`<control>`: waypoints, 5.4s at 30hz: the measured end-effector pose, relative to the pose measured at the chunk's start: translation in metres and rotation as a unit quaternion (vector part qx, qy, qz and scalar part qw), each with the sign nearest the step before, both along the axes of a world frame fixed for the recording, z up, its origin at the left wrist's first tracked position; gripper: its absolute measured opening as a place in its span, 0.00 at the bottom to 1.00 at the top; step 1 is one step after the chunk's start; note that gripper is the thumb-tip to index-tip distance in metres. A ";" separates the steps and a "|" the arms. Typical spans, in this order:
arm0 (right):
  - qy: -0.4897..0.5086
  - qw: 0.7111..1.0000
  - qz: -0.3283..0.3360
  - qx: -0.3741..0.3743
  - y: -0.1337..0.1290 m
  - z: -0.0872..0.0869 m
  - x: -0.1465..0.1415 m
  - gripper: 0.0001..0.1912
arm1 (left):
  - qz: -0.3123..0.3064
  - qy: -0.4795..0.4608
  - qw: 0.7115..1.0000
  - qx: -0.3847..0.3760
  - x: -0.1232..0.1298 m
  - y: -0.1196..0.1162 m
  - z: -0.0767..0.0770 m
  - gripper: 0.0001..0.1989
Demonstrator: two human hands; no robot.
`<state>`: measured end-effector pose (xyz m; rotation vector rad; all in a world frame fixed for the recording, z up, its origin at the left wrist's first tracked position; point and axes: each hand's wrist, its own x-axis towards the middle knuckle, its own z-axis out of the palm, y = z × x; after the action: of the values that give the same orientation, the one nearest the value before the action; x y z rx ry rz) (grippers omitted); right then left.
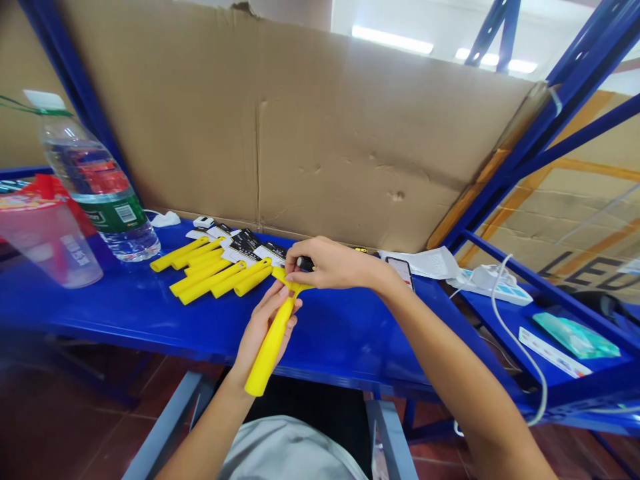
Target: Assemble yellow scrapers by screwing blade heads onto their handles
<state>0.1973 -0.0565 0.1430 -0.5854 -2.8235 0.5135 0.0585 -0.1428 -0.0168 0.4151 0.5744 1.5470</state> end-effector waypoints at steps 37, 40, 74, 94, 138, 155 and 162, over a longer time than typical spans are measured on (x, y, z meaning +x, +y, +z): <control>0.558 0.802 -0.181 0.112 -0.084 -0.027 0.084 0.21 | 0.039 -0.052 0.997 0.047 0.003 -0.008 0.010 0.17; 0.584 0.778 -0.177 0.147 -0.094 -0.041 0.090 0.25 | 0.044 -0.042 0.997 0.044 0.004 -0.007 0.012 0.16; 0.606 0.791 -0.085 0.026 -0.063 -0.089 0.083 0.27 | 0.045 -0.018 0.997 0.061 0.006 -0.004 0.007 0.16; 0.531 0.833 -0.138 0.078 -0.069 -0.092 0.090 0.21 | 0.038 -0.008 0.997 0.060 0.004 -0.003 0.008 0.16; 0.486 0.845 -0.173 0.141 -0.070 -0.093 0.090 0.18 | 0.037 -0.017 0.999 0.021 0.000 -0.011 0.017 0.18; 0.447 0.870 -0.150 0.145 -0.080 -0.084 0.096 0.17 | -0.006 0.035 0.999 0.034 0.001 -0.010 0.016 0.24; 0.403 0.869 -0.181 0.225 -0.079 -0.081 0.098 0.15 | -0.009 0.086 0.996 0.000 0.001 -0.006 0.013 0.25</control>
<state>0.2955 -0.1353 0.0619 -0.5968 -1.8737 -0.0075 0.0600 -0.1484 -0.0042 0.5553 0.7034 1.5032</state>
